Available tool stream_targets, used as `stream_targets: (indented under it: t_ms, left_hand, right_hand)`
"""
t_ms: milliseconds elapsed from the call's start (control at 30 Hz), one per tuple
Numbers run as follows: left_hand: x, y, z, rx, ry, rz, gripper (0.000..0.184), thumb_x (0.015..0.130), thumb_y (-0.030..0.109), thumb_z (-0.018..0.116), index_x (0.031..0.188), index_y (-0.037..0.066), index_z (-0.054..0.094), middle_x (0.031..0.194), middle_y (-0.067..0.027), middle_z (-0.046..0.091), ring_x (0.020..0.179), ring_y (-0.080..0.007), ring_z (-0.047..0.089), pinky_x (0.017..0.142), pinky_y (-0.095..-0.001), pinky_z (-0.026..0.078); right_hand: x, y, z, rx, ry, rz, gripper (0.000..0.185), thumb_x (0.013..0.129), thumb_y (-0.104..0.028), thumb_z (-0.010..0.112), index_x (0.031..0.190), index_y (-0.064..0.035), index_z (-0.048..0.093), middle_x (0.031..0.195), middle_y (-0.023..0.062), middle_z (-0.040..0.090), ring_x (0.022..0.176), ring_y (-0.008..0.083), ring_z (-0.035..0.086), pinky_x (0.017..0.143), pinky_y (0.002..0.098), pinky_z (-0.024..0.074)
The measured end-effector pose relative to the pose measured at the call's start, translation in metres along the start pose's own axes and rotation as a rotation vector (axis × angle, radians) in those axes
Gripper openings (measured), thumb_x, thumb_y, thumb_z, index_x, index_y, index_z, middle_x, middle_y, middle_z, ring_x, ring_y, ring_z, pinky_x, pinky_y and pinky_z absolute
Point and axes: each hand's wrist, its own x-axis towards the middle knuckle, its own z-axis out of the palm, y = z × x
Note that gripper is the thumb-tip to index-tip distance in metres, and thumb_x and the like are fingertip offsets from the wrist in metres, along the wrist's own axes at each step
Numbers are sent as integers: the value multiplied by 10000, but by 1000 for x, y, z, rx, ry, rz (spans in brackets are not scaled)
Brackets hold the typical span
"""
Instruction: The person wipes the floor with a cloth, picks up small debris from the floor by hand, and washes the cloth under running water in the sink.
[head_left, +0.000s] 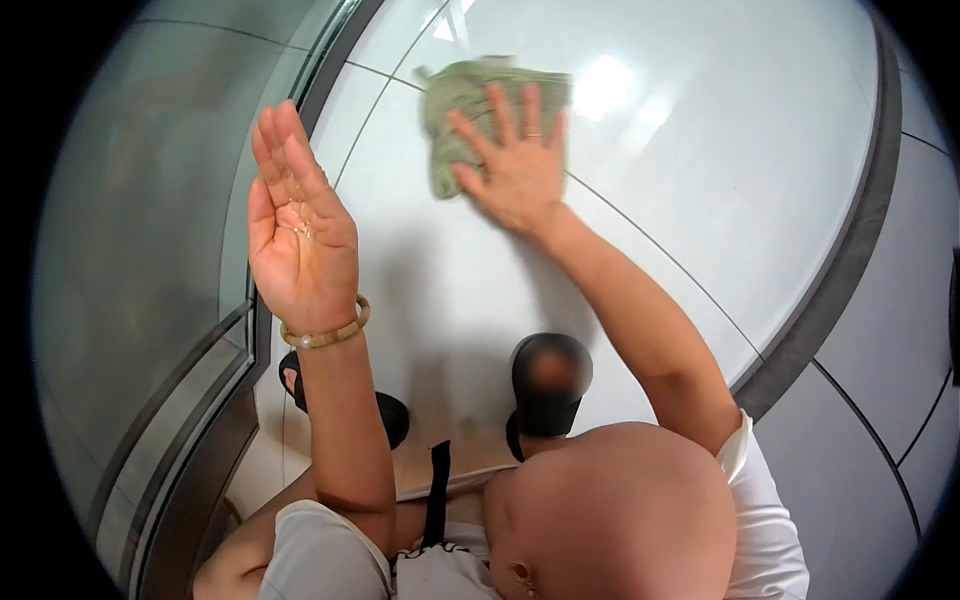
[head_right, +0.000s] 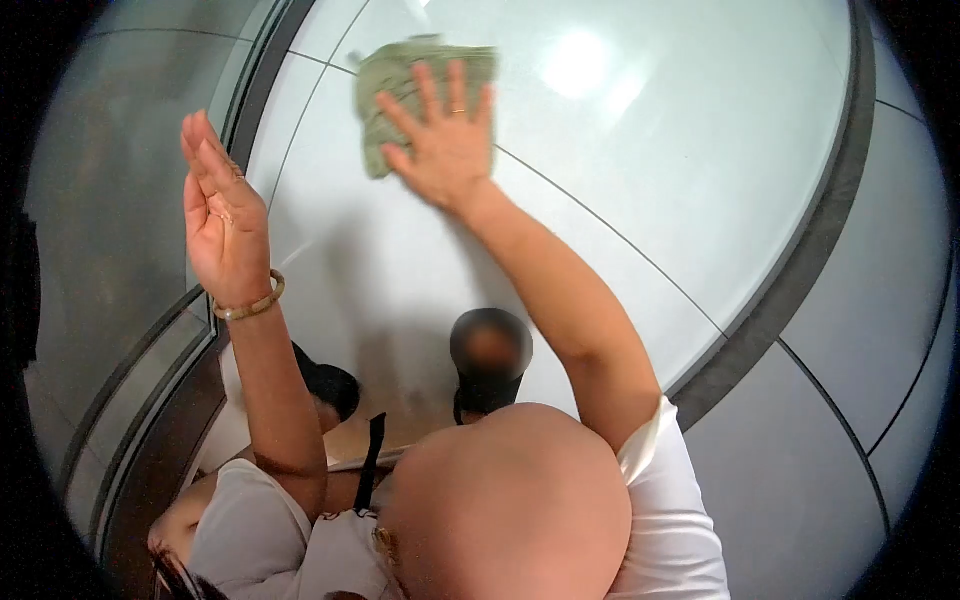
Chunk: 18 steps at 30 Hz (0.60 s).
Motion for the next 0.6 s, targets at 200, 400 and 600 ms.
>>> stream_targets:
  t_ms: [200,400,600]
  left_hand:
    - [-8,-1,2,-7,-2,3,404,976,186,250,1334,56,386,1377,-84,413,1325,-246,308,1099,-415,300]
    - [-8,5,-8,-50,8,-17,385,983,176,271,1284,3,438,1352,-181,410,1292,-282,353,1090,-387,328]
    - [-6,25,-19,10,29,-11,405,985,189,234,1319,30,399,1373,-133,398,1309,-249,326,1095,-376,319]
  right_hand:
    - [-43,-28,-3,143,-195,-288,573,799,-457,561,1340,-404,380,1494,49,190,1372,371,103,1047,619,113]
    - [-154,58,-46,-15,-157,185,617,726,-340,647,1312,-299,461,1487,65,217,1371,351,123,1069,565,95]
    - [-235,209,-46,-403,189,993,576,901,-469,413,1413,-230,302,1477,162,193,1341,446,114,1042,603,98]
